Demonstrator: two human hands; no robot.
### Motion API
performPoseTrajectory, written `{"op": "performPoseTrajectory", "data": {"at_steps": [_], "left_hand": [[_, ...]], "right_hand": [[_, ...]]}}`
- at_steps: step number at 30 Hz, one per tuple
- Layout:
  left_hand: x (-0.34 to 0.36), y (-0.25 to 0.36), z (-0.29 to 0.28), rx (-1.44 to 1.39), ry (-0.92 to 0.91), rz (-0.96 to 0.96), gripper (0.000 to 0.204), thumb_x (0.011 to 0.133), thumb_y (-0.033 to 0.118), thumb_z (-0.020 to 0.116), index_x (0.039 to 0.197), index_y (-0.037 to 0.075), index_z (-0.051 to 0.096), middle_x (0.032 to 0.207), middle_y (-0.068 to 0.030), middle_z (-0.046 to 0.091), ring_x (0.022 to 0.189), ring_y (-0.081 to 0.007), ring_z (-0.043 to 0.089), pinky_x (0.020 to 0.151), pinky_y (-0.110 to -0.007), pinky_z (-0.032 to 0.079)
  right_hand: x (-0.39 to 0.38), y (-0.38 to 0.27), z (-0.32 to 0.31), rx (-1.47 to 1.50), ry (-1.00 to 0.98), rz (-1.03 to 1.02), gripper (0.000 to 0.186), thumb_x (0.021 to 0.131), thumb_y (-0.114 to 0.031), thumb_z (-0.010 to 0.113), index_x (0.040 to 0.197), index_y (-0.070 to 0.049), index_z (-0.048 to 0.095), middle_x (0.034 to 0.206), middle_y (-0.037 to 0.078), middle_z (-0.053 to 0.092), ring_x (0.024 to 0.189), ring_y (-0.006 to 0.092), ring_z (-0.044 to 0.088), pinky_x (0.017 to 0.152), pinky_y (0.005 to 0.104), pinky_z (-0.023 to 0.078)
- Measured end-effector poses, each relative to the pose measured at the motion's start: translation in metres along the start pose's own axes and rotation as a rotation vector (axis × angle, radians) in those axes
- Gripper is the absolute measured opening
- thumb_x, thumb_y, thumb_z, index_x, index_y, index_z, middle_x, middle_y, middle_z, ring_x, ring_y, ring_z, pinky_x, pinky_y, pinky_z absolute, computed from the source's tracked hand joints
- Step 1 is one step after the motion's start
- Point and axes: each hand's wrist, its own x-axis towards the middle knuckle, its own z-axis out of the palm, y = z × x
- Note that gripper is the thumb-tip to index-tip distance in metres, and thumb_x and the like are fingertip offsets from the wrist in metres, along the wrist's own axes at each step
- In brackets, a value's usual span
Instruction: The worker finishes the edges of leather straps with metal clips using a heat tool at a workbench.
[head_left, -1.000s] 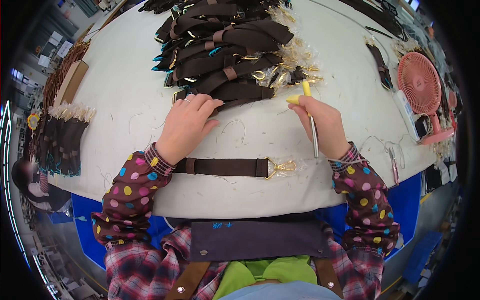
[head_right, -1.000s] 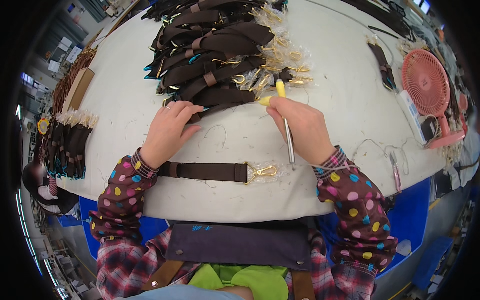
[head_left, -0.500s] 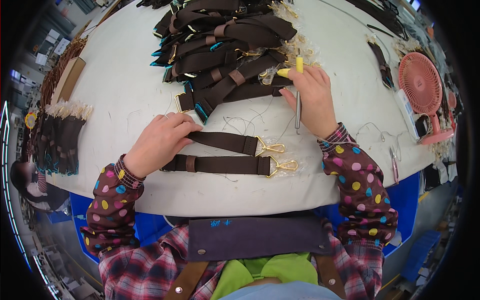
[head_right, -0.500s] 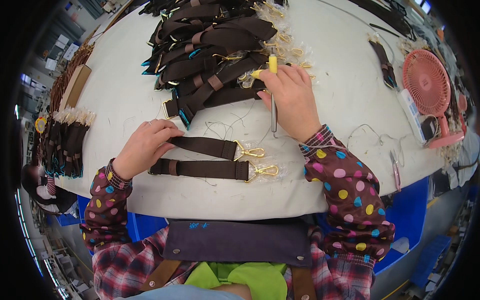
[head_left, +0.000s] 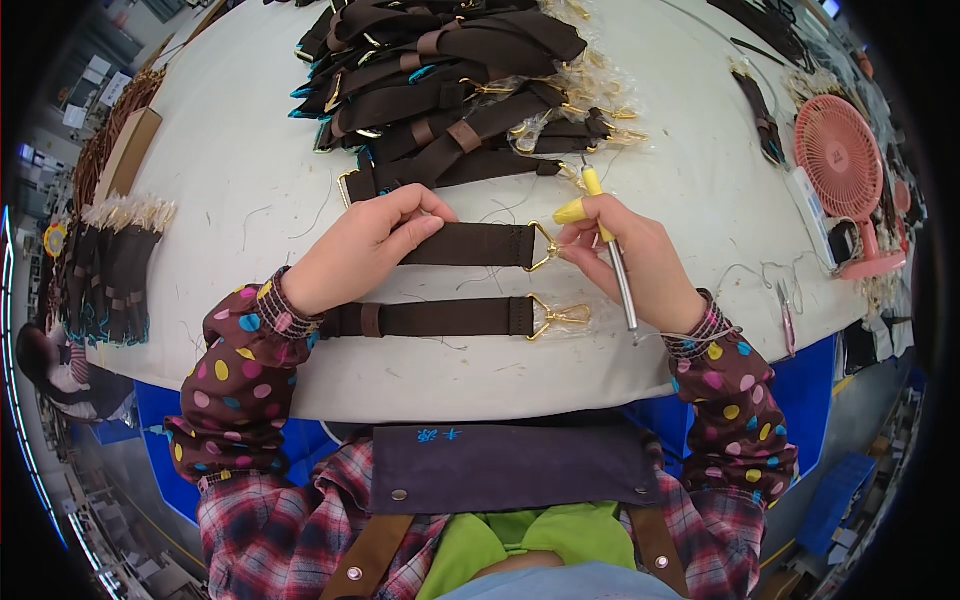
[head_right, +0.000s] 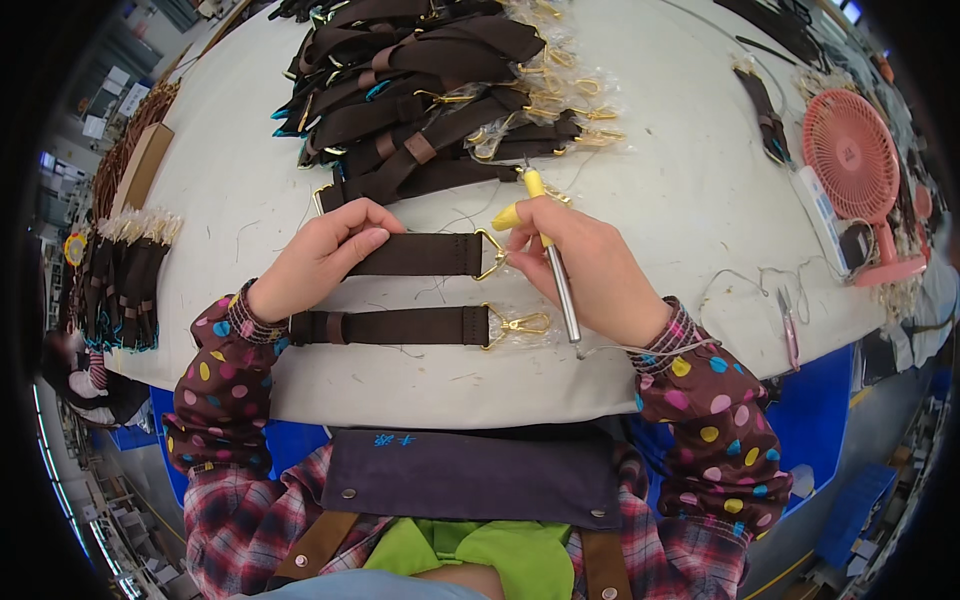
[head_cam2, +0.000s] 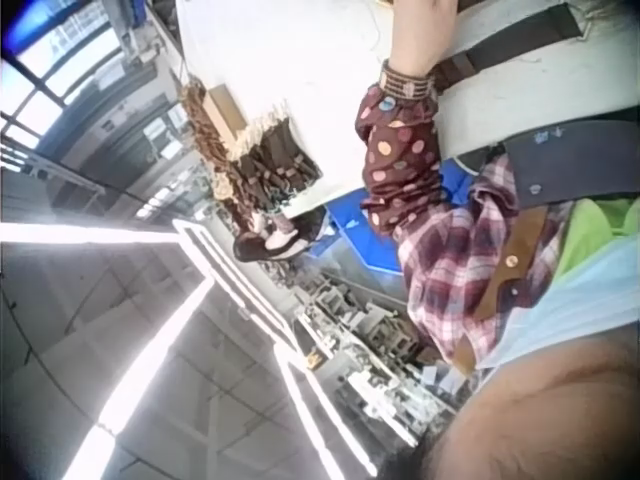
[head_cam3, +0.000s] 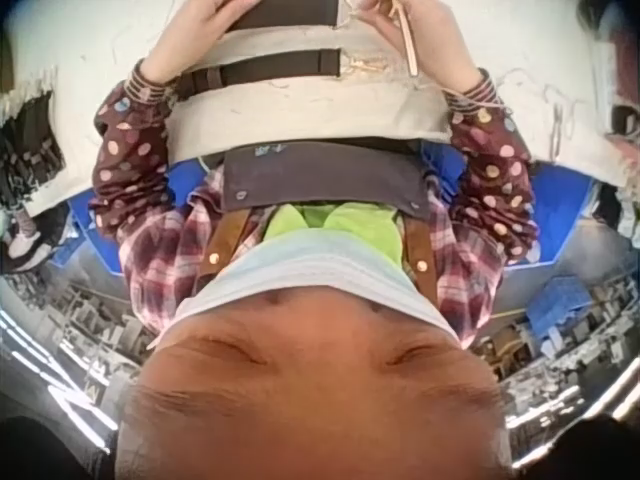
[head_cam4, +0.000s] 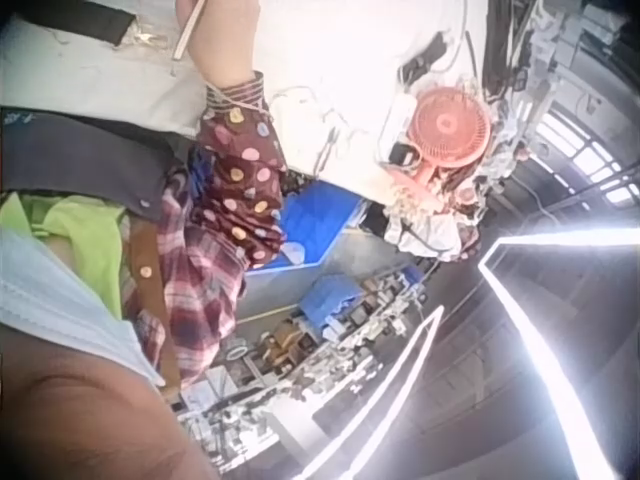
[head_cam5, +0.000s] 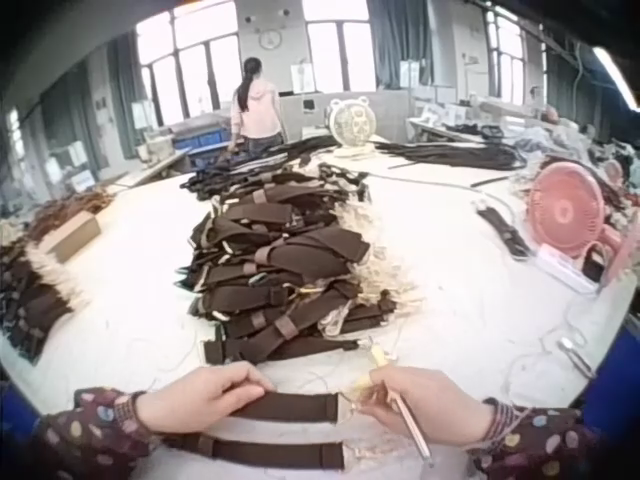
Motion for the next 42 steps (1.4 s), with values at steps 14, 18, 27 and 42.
{"op": "performPoseTrajectory", "data": {"at_steps": [14,18,27,42], "left_hand": [[0.026,0.003,0.038,0.293,0.015,0.453,0.036,0.078,0.018,0.074,0.107,0.007,0.055,0.105,-0.0093,0.052,0.087,-0.0273,0.058,0.075,-0.034,0.049],[0.034,-0.002,0.048,0.247,-0.058,0.416,0.029,0.079,0.018,0.073,0.097,0.005,0.055,0.097,-0.0090,0.052,0.081,-0.0262,0.059,0.070,-0.035,0.049],[0.040,-0.007,0.041,-0.033,-0.085,0.263,0.016,0.081,0.009,0.069,0.085,0.003,0.054,0.086,-0.0104,0.055,0.070,-0.0222,0.058,0.063,-0.033,0.047],[0.033,0.000,0.046,0.129,-0.079,0.367,0.017,0.081,0.013,0.070,0.086,0.005,0.056,0.088,-0.0086,0.051,0.073,-0.0237,0.059,0.065,-0.034,0.048]], "right_hand": [[0.005,0.021,0.014,-0.419,0.116,-0.331,0.030,0.075,-0.001,0.064,0.103,-0.007,0.055,0.083,0.008,0.057,0.084,0.0272,0.056,0.079,0.0377,0.043],[0.003,0.018,0.018,-0.386,0.120,-0.369,0.038,0.071,0.000,0.065,0.106,-0.008,0.055,0.083,0.006,0.058,0.086,0.0260,0.057,0.082,0.0366,0.042],[0.012,0.003,0.021,0.481,0.146,0.037,0.018,0.096,-0.014,0.056,0.108,-0.001,0.059,0.079,0.005,0.060,0.074,0.0124,0.061,0.066,0.0247,0.048],[0.009,0.023,0.028,0.620,0.188,0.242,0.020,0.094,-0.023,0.061,0.086,-0.005,0.057,0.067,-0.005,0.052,0.060,0.0012,0.043,0.052,0.0195,0.035]]}}
